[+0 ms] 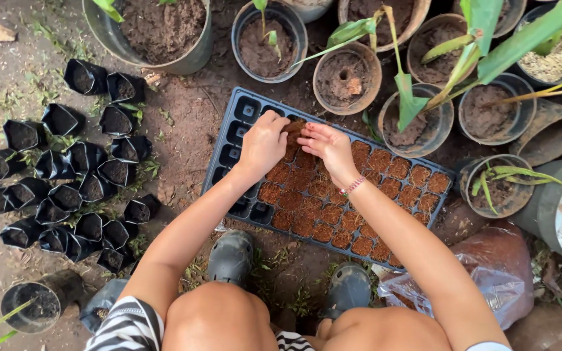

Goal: Filling a seedling tray with soil substrate from a plastic bag using hands

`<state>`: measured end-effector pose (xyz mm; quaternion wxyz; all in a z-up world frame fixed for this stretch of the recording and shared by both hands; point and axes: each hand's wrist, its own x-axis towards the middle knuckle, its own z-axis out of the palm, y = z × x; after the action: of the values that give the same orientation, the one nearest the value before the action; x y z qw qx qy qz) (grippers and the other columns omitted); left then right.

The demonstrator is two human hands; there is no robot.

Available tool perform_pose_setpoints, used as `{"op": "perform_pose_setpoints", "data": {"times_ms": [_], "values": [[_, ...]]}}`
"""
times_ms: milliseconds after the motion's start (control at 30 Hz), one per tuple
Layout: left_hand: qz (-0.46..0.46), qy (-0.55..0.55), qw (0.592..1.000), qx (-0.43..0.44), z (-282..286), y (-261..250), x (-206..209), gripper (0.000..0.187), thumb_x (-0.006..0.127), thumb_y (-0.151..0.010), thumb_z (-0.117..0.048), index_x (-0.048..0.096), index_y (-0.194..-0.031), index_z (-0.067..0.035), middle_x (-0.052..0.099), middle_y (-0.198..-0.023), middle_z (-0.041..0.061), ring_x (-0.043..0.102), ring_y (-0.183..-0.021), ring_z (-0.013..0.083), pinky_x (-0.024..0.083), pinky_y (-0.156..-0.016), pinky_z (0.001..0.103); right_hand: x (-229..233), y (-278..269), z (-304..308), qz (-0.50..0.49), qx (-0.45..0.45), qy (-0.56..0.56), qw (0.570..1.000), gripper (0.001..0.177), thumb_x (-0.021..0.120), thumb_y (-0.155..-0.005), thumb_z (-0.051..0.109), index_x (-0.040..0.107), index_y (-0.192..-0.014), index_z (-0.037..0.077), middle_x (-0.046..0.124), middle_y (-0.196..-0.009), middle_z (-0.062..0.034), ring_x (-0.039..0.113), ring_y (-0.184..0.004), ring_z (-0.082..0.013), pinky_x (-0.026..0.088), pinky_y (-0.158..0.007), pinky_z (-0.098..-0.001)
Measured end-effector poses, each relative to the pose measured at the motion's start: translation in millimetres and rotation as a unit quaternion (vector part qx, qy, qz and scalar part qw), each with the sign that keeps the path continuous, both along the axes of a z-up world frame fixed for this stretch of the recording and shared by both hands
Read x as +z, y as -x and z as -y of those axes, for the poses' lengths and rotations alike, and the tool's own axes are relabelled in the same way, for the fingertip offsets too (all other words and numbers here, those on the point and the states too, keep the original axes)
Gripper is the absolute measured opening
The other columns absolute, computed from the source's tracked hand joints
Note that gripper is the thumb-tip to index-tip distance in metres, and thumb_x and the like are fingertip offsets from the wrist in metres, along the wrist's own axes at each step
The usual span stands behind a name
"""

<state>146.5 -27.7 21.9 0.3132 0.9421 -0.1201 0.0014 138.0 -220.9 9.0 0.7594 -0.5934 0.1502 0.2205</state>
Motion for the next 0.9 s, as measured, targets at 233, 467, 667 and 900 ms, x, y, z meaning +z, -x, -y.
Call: {"op": "perform_pose_setpoints", "data": {"times_ms": [233,467,667,900], "values": [[0.139,-0.044,0.987,-0.068,-3,19,0,0.026,0.056,-0.091,0.0,0.074,-0.109,-0.005,0.067,-0.106,0.011,0.065,-0.103,0.0231,0.054,-0.084,0.029,14,14,15,0.067,0.066,0.092,0.991,0.04,0.061,-0.091,-0.007,0.064,-0.131,-0.005,0.066,-0.123,-0.0314,0.071,-0.108,-0.0392,0.06,-0.091,-0.0464],[0.238,-0.083,0.957,-0.144,-4,18,-29,0.03,0.061,-0.097,-0.022,0.069,-0.118,-0.003,0.069,-0.114,0.013,0.06,-0.119,0.0265,0.042,-0.105,0.041,36,42,18,0.153,0.234,0.284,0.917,0.029,0.057,-0.096,-0.001,0.071,-0.122,0.003,0.073,-0.111,-0.0147,0.071,-0.106,-0.0284,0.059,-0.091,-0.0411],[0.192,-0.137,0.956,-0.174,4,17,-41,0.05,0.056,-0.103,-0.042,0.065,-0.127,0.001,0.069,-0.122,0.019,0.057,-0.125,0.0284,0.032,-0.111,0.047,55,56,14,0.319,0.363,0.376,0.791,0.026,0.056,-0.097,0.004,0.072,-0.118,0.002,0.072,-0.115,-0.0167,0.065,-0.119,-0.0321,0.053,-0.101,-0.0448],[0.256,-0.052,0.947,-0.184,2,34,-14,0.035,0.062,-0.098,-0.026,0.068,-0.125,-0.003,0.07,-0.121,0.014,0.064,-0.119,0.0263,0.041,-0.109,0.046,50,60,18,0.421,0.402,0.431,0.689,0.025,0.053,-0.1,0.006,0.072,-0.114,-0.002,0.072,-0.113,-0.0206,0.065,-0.118,-0.0322,0.051,-0.103,-0.0452]]}}
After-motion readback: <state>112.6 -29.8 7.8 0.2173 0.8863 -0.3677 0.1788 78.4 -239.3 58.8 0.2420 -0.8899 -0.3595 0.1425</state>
